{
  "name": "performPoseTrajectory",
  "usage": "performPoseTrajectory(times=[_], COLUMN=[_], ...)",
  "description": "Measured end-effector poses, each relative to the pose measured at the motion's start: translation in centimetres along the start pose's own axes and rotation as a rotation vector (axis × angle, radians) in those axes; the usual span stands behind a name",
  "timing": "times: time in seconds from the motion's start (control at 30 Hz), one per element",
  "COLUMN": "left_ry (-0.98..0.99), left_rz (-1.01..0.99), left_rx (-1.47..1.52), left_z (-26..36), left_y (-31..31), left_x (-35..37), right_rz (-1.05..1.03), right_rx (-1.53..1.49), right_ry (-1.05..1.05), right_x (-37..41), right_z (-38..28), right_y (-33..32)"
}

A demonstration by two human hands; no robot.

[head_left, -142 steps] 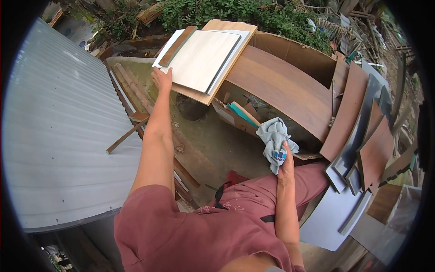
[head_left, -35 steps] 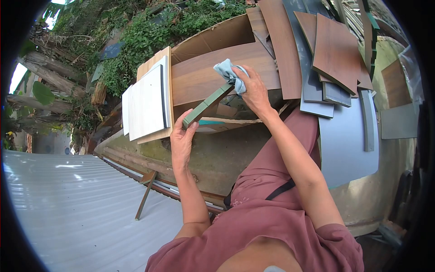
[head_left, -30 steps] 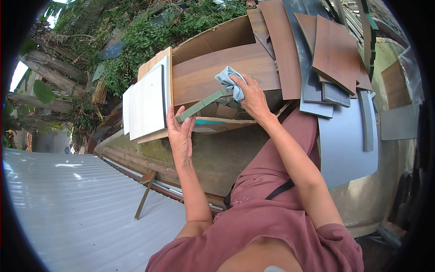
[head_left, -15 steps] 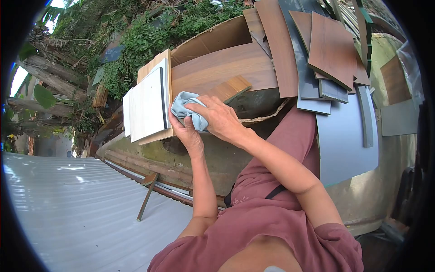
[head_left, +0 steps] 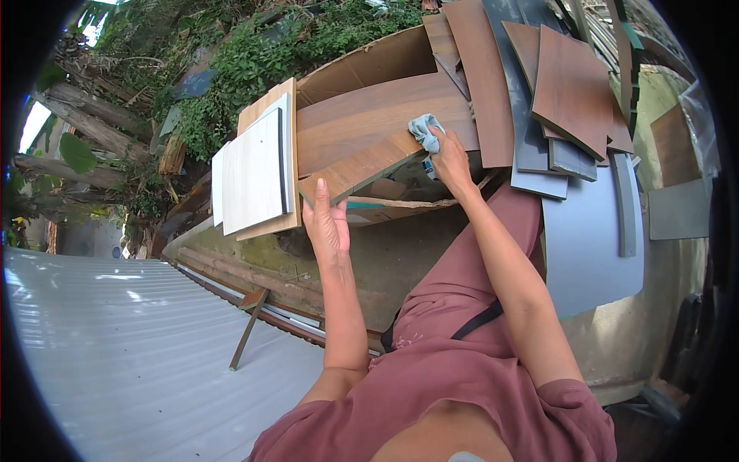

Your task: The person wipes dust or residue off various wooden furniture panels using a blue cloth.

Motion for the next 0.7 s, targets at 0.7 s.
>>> performPoseTrajectory(times=[0.7], left_ry=[-0.107], left_rz=[-0.231], left_rx=[-0.612], left_z=[1.6], left_y=[2.1], left_x=[3.5], right_rz=[0.227], right_rx=[-0.090], right_ry=[-0.110], right_x=[2.2], right_z=[0.2], right_y=[-1.6])
Point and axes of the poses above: each hand's wrist, its own x-axis away from the middle knuckle, its own y-axis out of the palm, z = x × y, the point moved 6 cm from there along -x, towards the middle knuckle, and after that the axes turned 9 degrees about -z, right-handed, at the moved point
